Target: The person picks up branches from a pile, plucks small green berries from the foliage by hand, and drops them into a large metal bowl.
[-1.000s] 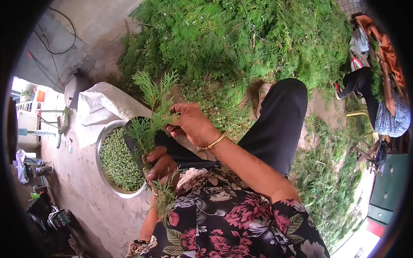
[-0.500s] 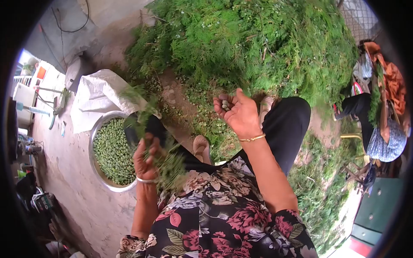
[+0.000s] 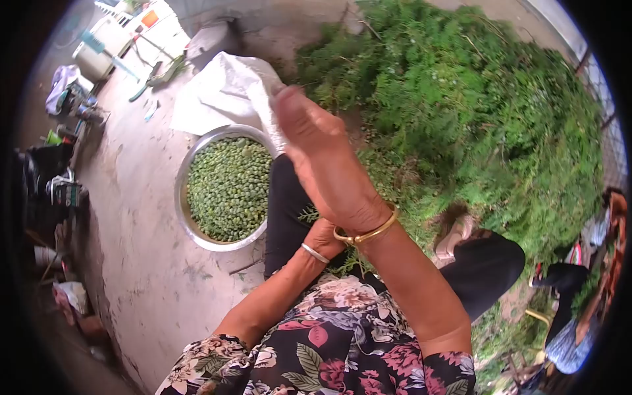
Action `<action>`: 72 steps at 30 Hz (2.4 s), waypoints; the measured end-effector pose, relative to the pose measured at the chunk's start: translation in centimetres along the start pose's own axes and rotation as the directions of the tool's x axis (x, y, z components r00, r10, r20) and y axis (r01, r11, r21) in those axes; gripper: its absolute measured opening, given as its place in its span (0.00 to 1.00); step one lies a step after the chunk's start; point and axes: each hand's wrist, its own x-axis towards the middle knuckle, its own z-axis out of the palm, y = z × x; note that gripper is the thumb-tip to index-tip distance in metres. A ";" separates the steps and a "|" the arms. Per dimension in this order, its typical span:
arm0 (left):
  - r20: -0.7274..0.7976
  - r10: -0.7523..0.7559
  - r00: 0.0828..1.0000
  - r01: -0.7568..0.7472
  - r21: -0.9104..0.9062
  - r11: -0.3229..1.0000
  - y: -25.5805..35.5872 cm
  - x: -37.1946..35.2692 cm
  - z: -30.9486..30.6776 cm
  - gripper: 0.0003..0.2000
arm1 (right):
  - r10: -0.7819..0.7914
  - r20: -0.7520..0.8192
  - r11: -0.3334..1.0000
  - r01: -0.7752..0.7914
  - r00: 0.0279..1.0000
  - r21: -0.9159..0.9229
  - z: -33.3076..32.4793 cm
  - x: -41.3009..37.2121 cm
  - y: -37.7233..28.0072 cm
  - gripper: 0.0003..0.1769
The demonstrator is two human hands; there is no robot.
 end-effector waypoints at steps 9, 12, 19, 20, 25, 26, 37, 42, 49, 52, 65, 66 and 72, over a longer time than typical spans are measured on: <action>0.071 -0.041 0.997 0.042 -0.001 0.999 1.1 -0.9 0.2 0.08 | 0.027 -0.346 0.248 -0.342 0.938 -0.906 -9.1 -8.1 7.0 0.27; 0.033 -0.071 0.997 0.075 -0.111 0.991 0.2 0.1 0.0 0.10 | -0.007 -0.341 0.286 -0.325 0.940 -0.901 -10.2 -11.0 9.4 0.18; 0.024 -0.242 0.970 0.230 0.222 0.947 0.0 1.1 0.9 0.10 | -0.394 -0.286 0.113 -0.263 0.874 -0.958 -15.4 -15.7 5.8 0.14; 0.008 -0.227 0.974 0.212 0.321 0.923 0.5 1.4 1.6 0.10 | -0.254 -0.576 0.352 -0.480 0.777 -0.803 -15.7 -17.6 2.6 0.14; -0.241 -0.182 0.953 0.252 0.305 0.918 2.1 6.1 3.6 0.09 | -0.542 -0.839 0.770 -0.371 0.047 -0.518 -20.1 -37.2 -9.4 0.12; -0.233 -0.176 0.956 0.246 0.314 0.917 2.4 7.0 4.1 0.10 | -0.543 -0.837 0.770 -0.432 -0.059 -0.469 -19.6 -41.2 -11.4 0.10; -0.368 -0.146 0.919 0.327 0.500 0.802 -2.4 16.5 3.5 0.10 | -0.585 -0.807 0.349 -0.923 -0.080 -0.161 -25.9 -53.4 -8.5 0.23; -0.389 -0.195 0.900 0.381 0.485 0.787 -3.6 15.8 3.1 0.10 | -0.472 -0.876 0.430 -0.843 0.097 -0.325 -26.2 -38.1 -9.0 0.19; -0.440 -0.121 0.890 0.366 0.532 0.763 -3.8 16.8 1.8 0.09 | -0.631 -0.762 0.486 -0.691 0.145 -0.535 -25.0 -28.9 -13.4 0.19; -0.486 0.085 0.870 0.330 0.701 0.633 -4.8 19.0 -2.3 0.07 | -0.646 -0.729 0.494 -0.604 0.227 -0.626 -25.0 -24.9 -14.9 0.19; -0.537 0.371 0.758 0.647 0.693 -0.318 -10.0 22.2 -16.6 0.16 | -0.196 -0.816 0.597 -0.594 0.543 -0.539 -30.9 -11.0 -10.4 0.15; -0.547 0.459 0.700 0.697 0.662 -0.274 -10.8 22.3 -16.3 0.17 | -0.178 -0.804 0.611 -0.576 0.568 -0.543 -30.9 -10.9 -10.3 0.13; -0.774 0.315 0.549 0.785 0.607 0.123 -12.9 24.6 -19.6 0.13 | -0.173 -0.832 0.600 -0.613 0.527 -0.514 -30.6 -10.5 -10.1 0.12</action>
